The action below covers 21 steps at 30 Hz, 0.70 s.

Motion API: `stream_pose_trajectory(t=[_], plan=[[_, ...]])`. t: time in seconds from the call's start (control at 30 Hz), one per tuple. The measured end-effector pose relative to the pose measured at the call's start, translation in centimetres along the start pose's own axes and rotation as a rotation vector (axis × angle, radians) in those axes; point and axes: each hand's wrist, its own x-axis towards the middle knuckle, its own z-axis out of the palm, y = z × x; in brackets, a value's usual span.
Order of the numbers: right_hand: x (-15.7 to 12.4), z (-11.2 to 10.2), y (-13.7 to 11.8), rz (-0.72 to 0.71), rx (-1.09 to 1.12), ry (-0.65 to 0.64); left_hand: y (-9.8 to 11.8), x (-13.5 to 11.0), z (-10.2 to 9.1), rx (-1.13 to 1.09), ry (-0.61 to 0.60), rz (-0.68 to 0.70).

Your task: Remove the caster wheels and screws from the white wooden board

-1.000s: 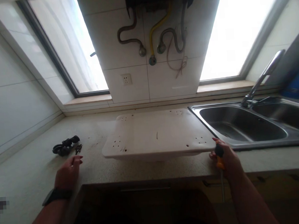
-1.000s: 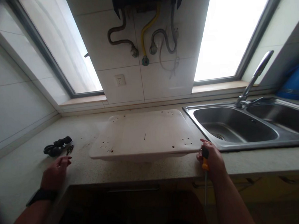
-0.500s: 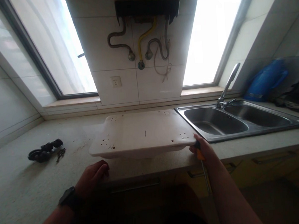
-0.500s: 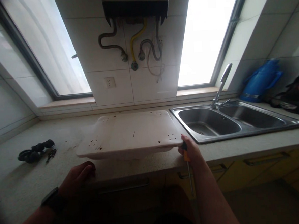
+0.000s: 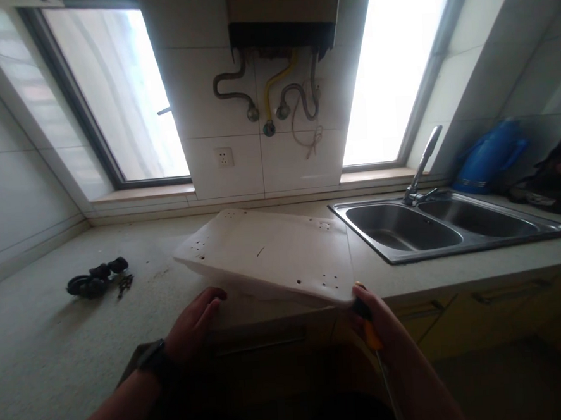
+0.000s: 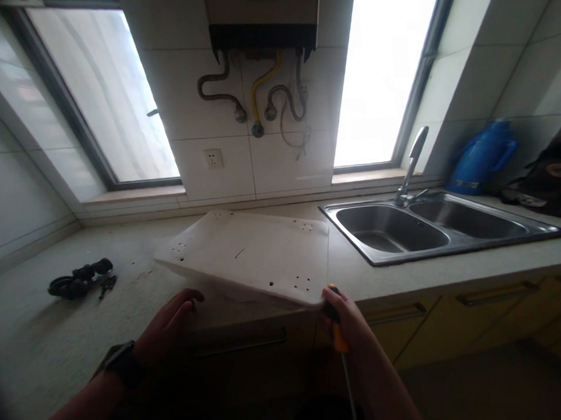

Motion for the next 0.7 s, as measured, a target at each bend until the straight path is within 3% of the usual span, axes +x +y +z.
stream_pose_trajectory(t=[0.17, 0.3, 0.57, 0.7], plan=[[-2.0, 3.9, 2.2, 0.068, 0.049, -0.065, 0.3, 0.0, 0.2, -0.064, 0.109, -0.069], [-2.4, 6.5, 3.6, 0.057, 0.038, -0.119, 0.7, 0.2, 0.3, -0.105, 0.114, -0.147], [-2.6, 11.3, 4.6, 0.129, -0.033, -0.226, 2.7, 0.4, 0.3, -0.324, -0.035, -0.31], [-2.6, 14.8, 5.2, 0.149, -0.049, -0.273, 4.7, 0.2, -0.5, -0.377, -0.224, -0.355]])
